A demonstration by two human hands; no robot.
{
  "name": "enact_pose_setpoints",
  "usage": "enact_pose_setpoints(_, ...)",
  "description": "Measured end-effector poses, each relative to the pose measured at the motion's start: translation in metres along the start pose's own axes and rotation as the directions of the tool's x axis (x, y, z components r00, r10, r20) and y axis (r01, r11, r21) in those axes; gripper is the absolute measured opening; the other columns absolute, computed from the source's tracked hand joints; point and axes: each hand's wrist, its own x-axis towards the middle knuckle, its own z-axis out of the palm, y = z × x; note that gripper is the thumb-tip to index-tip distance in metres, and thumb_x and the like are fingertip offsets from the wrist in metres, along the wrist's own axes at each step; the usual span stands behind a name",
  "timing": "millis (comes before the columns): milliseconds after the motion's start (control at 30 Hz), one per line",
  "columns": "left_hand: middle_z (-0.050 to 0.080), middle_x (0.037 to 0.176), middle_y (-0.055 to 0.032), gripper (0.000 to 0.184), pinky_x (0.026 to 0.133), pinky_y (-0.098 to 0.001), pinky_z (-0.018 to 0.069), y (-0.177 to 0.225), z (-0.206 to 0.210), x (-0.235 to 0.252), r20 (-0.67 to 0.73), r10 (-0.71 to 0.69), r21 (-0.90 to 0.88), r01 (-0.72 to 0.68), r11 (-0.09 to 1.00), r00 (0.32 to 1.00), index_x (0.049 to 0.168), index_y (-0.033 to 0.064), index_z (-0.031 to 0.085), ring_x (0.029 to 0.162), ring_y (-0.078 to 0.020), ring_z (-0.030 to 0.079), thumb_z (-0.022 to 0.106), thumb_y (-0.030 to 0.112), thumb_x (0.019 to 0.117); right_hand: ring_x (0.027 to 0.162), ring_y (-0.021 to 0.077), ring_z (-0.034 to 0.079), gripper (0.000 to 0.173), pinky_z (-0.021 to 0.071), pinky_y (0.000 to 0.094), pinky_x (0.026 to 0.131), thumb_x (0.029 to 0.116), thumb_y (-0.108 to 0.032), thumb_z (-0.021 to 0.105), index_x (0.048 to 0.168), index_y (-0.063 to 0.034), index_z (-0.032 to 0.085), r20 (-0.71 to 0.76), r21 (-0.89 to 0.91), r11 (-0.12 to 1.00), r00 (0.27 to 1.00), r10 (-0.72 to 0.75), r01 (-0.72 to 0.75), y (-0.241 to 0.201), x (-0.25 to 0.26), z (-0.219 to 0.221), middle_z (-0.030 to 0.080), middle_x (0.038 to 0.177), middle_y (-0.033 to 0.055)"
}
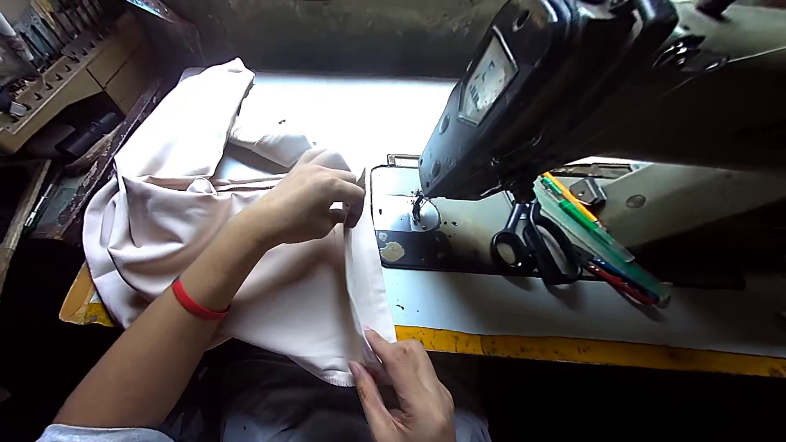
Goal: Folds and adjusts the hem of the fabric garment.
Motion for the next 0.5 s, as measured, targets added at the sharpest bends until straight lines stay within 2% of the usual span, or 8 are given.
enact_pose_setpoints(100, 0.072, 0.089, 0.0051, 0.020, 0.109, -0.0502, 0.0353, 0.000, -0.004, -0.010, -0.011, 0.042, 0.067, -0.041, 0.997, 0.999, 0.092, 0.0235, 0.079, 0.108, -0.0181, 0.063, 0.063, 0.011, 0.0938, 0.065, 0.0110, 0.056, 0.032, 0.0474, 0.0243, 0.054, 0.0933, -0.018, 0.066, 0.124, -0.0138, 0.076, 0.007, -0.156, 0.983, 0.996, -0.091, 0.091, -0.003, 0.003, 0.006, 0.059, 0.078, 0.0025)
enact_pose_setpoints(200, 0.073, 0.092, 0.0028, 0.021, 0.115, -0.0535, 0.0329, -0.005, 0.008, -0.018, -0.082, 0.088, 0.096, -0.080, 0.992, 0.993, 0.087, 0.0249, 0.080, 0.110, -0.0208, 0.064, 0.063, 0.015, 0.0962, 0.060, 0.0122, 0.054, 0.033, 0.0434, 0.0264, 0.051, 0.0935, -0.017, 0.063, 0.123, -0.0170, 0.077, 0.025, -0.263, 0.958, 0.993, -0.115, 0.118, -0.005, 0.005, 0.011, 0.057, 0.072, 0.0010)
enact_pose_setpoints(300, 0.073, 0.098, 0.0015, 0.021, 0.110, -0.0505, 0.0364, -0.010, 0.019, -0.023, -0.121, 0.077, 0.083, -0.068, 0.994, 0.990, 0.085, 0.0268, 0.081, 0.113, -0.0235, 0.062, 0.065, 0.015, 0.0924, 0.058, 0.0131, 0.053, 0.033, 0.0412, 0.0271, 0.049, 0.0924, -0.018, 0.061, 0.120, -0.0174, 0.079, 0.032, -0.314, 0.942, 0.993, -0.112, 0.116, -0.004, 0.006, 0.010, 0.055, 0.069, 0.0007)
enact_pose_setpoints(367, 0.073, 0.096, 0.0014, 0.024, 0.108, -0.0490, 0.0385, -0.012, 0.023, -0.026, -0.137, 0.079, 0.086, -0.068, 0.994, 0.987, 0.085, 0.0268, 0.081, 0.112, -0.0239, 0.062, 0.063, 0.014, 0.0930, 0.064, 0.0139, 0.055, 0.031, 0.0423, 0.0268, 0.052, 0.0907, -0.019, 0.061, 0.115, -0.0189, 0.081, 0.017, -0.352, 0.929, 0.993, -0.118, 0.117, -0.003, 0.006, 0.008, 0.057, 0.073, 0.0011)
enact_pose_setpoints(400, 0.073, 0.096, 0.0013, 0.024, 0.108, -0.0492, 0.0389, -0.012, 0.024, -0.027, -0.141, 0.078, 0.083, -0.066, 0.994, 0.987, 0.085, 0.0267, 0.081, 0.113, -0.0244, 0.062, 0.063, 0.013, 0.0930, 0.072, 0.0151, 0.057, 0.030, 0.0444, 0.0272, 0.057, 0.0903, -0.020, 0.062, 0.113, -0.0208, 0.081, 0.004, -0.379, 0.917, 0.991, -0.131, 0.123, -0.002, 0.006, 0.008, 0.061, 0.080, 0.0019)
enact_pose_setpoints(433, 0.074, 0.097, 0.0010, 0.024, 0.108, -0.0494, 0.0390, -0.013, 0.024, -0.029, -0.143, 0.071, 0.073, -0.061, 0.995, 0.987, 0.086, 0.0270, 0.082, 0.115, -0.0253, 0.061, 0.063, 0.014, 0.0931, 0.084, 0.0169, 0.059, 0.028, 0.0469, 0.0290, 0.068, 0.0902, -0.022, 0.063, 0.111, -0.0225, 0.082, -0.009, -0.398, 0.908, 0.989, -0.151, 0.135, -0.001, 0.005, 0.008, 0.066, 0.091, 0.0029)
enact_pose_setpoints(467, 0.073, 0.098, 0.0008, 0.023, 0.108, -0.0495, 0.0387, -0.012, 0.024, -0.030, -0.133, 0.056, 0.062, -0.048, 0.997, 0.990, 0.086, 0.0275, 0.082, 0.117, -0.0261, 0.060, 0.063, 0.015, 0.0930, 0.100, 0.0203, 0.060, 0.025, 0.0470, 0.0342, 0.083, 0.0910, -0.024, 0.064, 0.108, -0.0224, 0.082, -0.019, -0.385, 0.909, 0.984, -0.179, 0.158, 0.000, 0.006, 0.009, 0.070, 0.106, 0.0052)
enact_pose_setpoints(500, 0.073, 0.101, 0.0010, 0.021, 0.108, -0.0496, 0.0384, -0.012, 0.025, -0.031, -0.117, 0.037, 0.053, -0.031, 0.998, 0.992, 0.087, 0.0279, 0.081, 0.120, -0.0267, 0.058, 0.063, 0.018, 0.0924, 0.115, 0.0243, 0.058, 0.022, 0.0421, 0.0411, 0.097, 0.0922, -0.024, 0.064, 0.105, -0.0212, 0.081, -0.011, -0.352, 0.915, 0.977, -0.212, 0.195, 0.003, 0.008, 0.009, 0.070, 0.121, 0.0075)
